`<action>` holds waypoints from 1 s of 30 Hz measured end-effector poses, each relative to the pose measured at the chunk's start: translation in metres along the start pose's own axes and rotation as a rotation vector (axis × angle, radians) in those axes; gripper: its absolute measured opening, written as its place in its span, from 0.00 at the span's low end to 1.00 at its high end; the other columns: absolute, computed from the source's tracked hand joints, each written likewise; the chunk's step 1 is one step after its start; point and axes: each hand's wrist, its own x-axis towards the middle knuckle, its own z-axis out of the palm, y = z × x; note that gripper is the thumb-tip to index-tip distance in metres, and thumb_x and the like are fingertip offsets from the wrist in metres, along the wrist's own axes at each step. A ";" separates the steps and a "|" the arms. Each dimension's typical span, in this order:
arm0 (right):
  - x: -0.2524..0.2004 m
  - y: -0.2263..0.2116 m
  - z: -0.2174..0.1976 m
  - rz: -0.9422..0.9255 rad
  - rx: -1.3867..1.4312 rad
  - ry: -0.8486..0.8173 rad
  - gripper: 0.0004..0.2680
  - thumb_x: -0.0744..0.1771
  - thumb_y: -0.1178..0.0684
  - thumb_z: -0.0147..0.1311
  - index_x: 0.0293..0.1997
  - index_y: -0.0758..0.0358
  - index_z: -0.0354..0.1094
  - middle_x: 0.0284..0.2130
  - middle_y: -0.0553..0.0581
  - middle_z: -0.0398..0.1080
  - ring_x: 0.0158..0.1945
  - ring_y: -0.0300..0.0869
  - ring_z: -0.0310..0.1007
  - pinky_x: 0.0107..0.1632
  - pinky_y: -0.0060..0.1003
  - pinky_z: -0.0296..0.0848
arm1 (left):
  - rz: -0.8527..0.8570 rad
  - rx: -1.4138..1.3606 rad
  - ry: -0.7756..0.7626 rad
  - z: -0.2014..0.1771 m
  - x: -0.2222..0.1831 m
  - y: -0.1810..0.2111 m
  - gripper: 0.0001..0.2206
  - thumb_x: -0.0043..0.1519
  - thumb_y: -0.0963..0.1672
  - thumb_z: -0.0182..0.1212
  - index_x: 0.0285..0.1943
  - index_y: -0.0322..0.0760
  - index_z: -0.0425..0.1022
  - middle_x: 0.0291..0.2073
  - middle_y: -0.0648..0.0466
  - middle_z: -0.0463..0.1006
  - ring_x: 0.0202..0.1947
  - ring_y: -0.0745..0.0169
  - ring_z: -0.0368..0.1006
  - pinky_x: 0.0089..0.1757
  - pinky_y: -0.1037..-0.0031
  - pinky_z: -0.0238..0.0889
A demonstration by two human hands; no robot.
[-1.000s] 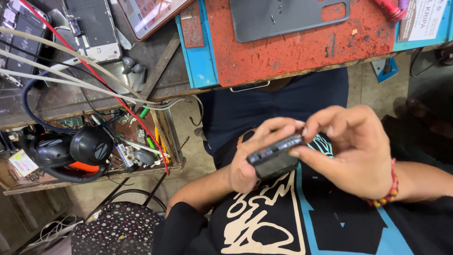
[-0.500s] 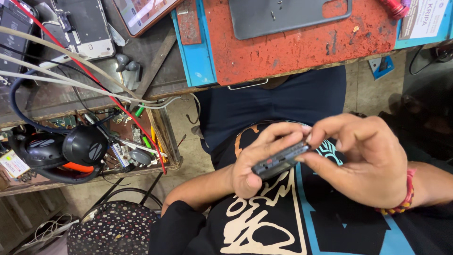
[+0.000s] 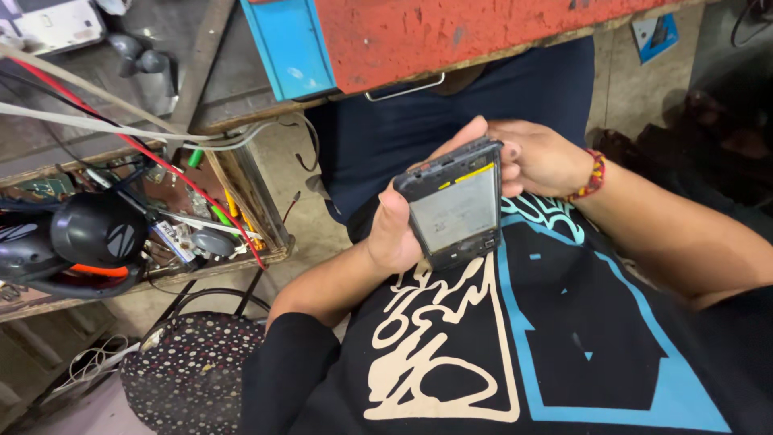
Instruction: The person removes the back cover of a phone and unscrews the internal components using a screwdriver. They then detach the internal cover to access the battery and circuitry.
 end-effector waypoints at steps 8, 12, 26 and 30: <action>0.030 0.013 -0.005 0.033 -0.015 -0.252 0.13 0.73 0.52 0.40 0.59 0.73 0.64 0.54 0.61 0.71 0.58 0.43 0.69 0.64 0.40 0.66 | 0.175 0.000 0.202 0.011 0.010 0.018 0.43 0.72 0.62 0.47 0.84 0.31 0.40 0.68 0.41 0.62 0.66 0.53 0.64 0.67 0.61 0.58; 0.027 -0.005 0.020 0.126 -0.031 -0.328 0.15 0.72 0.53 0.39 0.59 0.76 0.64 0.58 0.64 0.71 0.63 0.46 0.69 0.69 0.41 0.62 | 0.237 0.152 0.274 0.013 0.004 0.036 0.42 0.73 0.62 0.46 0.84 0.31 0.41 0.69 0.42 0.62 0.66 0.56 0.64 0.66 0.63 0.59; -0.059 -0.137 0.102 -0.476 -1.140 -0.013 0.07 0.70 0.50 0.53 0.40 0.62 0.72 0.30 0.47 0.73 0.34 0.29 0.69 0.36 0.30 0.71 | 0.300 -0.015 0.282 0.013 0.010 0.034 0.41 0.73 0.62 0.43 0.82 0.28 0.47 0.68 0.36 0.65 0.64 0.47 0.68 0.65 0.55 0.62; -0.044 -0.192 0.128 -0.572 -1.166 0.032 0.04 0.70 0.53 0.52 0.43 0.61 0.68 0.34 0.47 0.72 0.37 0.30 0.70 0.40 0.29 0.72 | 0.286 -0.166 0.242 0.014 0.016 0.018 0.38 0.73 0.61 0.40 0.82 0.29 0.47 0.68 0.36 0.65 0.64 0.45 0.68 0.65 0.55 0.61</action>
